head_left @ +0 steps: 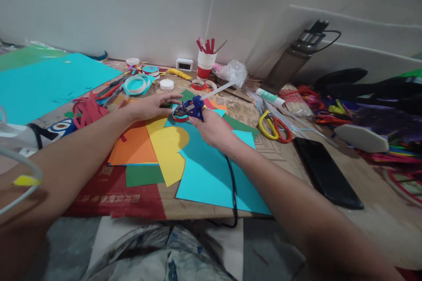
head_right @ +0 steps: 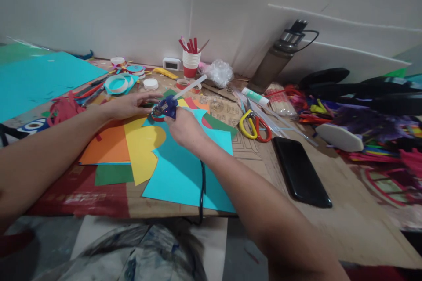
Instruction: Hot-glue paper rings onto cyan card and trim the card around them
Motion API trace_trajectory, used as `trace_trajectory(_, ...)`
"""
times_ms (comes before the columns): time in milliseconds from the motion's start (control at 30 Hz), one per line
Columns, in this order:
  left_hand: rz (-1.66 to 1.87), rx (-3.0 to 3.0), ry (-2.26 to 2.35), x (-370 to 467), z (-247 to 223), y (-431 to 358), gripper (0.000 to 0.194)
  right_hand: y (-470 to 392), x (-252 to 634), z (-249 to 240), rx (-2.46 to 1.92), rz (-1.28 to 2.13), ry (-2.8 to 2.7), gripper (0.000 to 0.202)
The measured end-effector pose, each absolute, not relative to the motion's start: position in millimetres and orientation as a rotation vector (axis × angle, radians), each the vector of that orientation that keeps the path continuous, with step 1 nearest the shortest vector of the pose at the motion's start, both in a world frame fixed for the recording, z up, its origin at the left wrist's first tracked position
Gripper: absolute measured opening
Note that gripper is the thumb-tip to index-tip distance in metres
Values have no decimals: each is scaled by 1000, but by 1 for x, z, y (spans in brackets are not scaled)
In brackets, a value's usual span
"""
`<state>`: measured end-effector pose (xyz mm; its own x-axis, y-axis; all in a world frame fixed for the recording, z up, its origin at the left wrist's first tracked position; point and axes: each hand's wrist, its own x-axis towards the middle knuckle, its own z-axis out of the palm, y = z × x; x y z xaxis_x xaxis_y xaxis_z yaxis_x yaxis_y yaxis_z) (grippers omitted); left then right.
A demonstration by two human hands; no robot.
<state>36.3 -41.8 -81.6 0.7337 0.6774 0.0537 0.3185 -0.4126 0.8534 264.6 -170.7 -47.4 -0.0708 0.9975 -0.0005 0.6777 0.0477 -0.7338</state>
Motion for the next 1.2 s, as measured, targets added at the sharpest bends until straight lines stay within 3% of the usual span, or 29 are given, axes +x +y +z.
trace_trajectory(900, 450, 2042, 788, 38, -73, -48, 76, -168, 257, -48, -1693, 777, -1795, 27)
trace_trajectory(1200, 485, 1994, 735, 36, -79, -43, 69, -173, 261, -42, -1737, 715, -1788, 24)
